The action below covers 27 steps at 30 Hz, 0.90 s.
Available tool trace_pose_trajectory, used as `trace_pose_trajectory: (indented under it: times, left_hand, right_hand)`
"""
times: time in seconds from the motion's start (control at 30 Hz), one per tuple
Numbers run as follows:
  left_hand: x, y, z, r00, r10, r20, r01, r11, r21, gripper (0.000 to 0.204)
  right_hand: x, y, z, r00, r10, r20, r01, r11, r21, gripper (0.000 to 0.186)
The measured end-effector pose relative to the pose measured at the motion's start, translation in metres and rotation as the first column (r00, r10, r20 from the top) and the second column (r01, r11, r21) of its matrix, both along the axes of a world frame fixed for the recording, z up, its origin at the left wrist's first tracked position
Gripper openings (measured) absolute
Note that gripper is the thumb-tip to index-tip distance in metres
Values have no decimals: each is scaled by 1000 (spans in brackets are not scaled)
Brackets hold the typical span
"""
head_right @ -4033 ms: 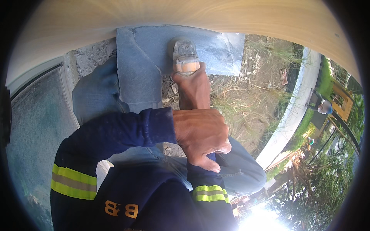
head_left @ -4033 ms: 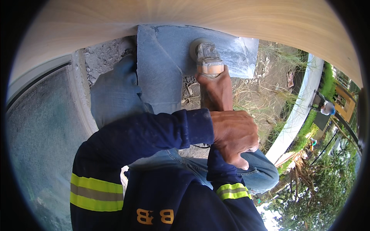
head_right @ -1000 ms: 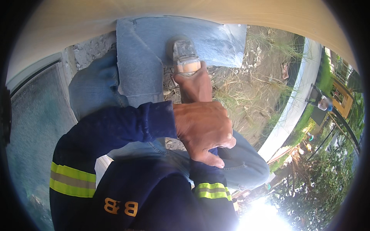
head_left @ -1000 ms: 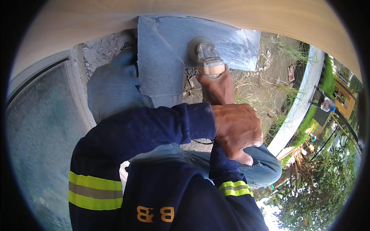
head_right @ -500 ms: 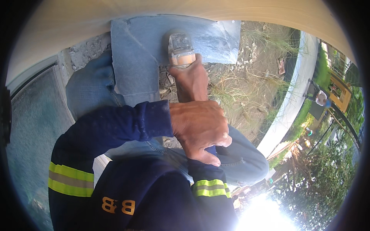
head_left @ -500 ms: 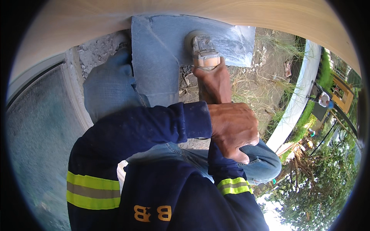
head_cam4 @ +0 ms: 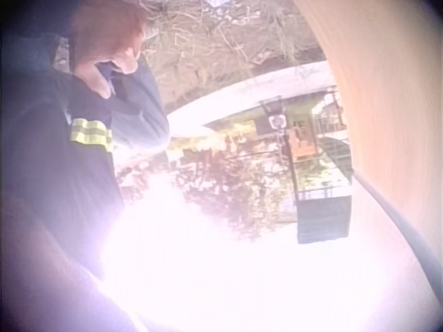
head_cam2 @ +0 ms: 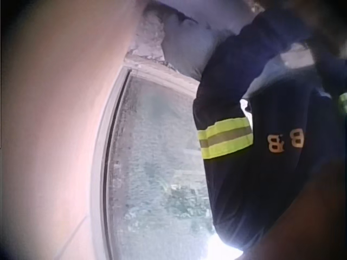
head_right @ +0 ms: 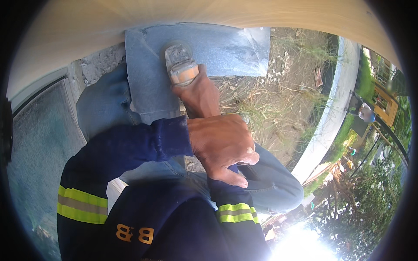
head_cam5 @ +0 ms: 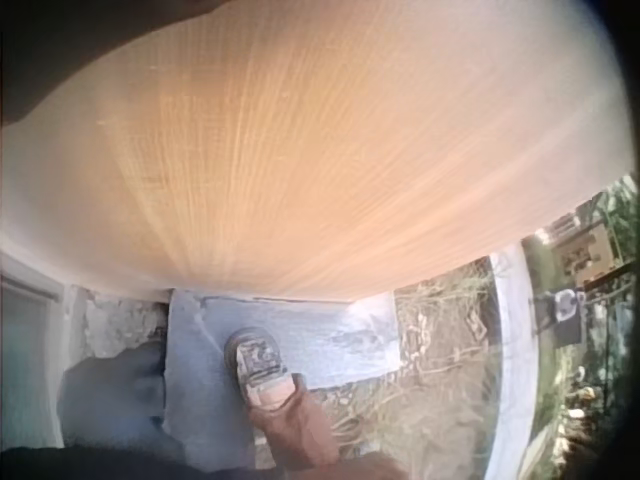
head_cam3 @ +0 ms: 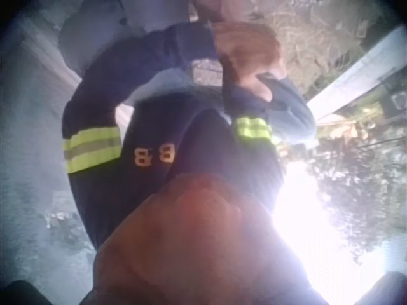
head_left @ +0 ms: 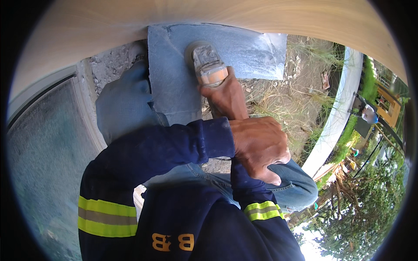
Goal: The person uses a handheld angle grinder to smooth a concrete surface. They hold the tool with both hands and move it back and forth across the area, generating dust.
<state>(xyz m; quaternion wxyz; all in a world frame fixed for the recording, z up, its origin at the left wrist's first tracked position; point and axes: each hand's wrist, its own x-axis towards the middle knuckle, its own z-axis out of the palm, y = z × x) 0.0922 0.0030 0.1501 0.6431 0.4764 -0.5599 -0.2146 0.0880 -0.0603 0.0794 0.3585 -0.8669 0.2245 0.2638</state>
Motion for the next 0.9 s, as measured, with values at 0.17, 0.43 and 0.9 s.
trace_pose_trajectory:
  times: [0.17,0.43,0.9]
  left_hand:
    - [-7,8,-2,998,-47,-40,48,999,10,45]
    - [-11,-5,5,990,-133,36,131,990,52,45]
    - [-12,-24,-7,988,-150,-37,151,987,47,44]
  right_hand:
    - [-38,-41,-3,988,-130,-86,123,988,-89,66]
    - [-29,-114,-3,910,-349,222,346,937,54,56]
    - [-50,-86,-1,964,-265,8,265,963,-50,61]
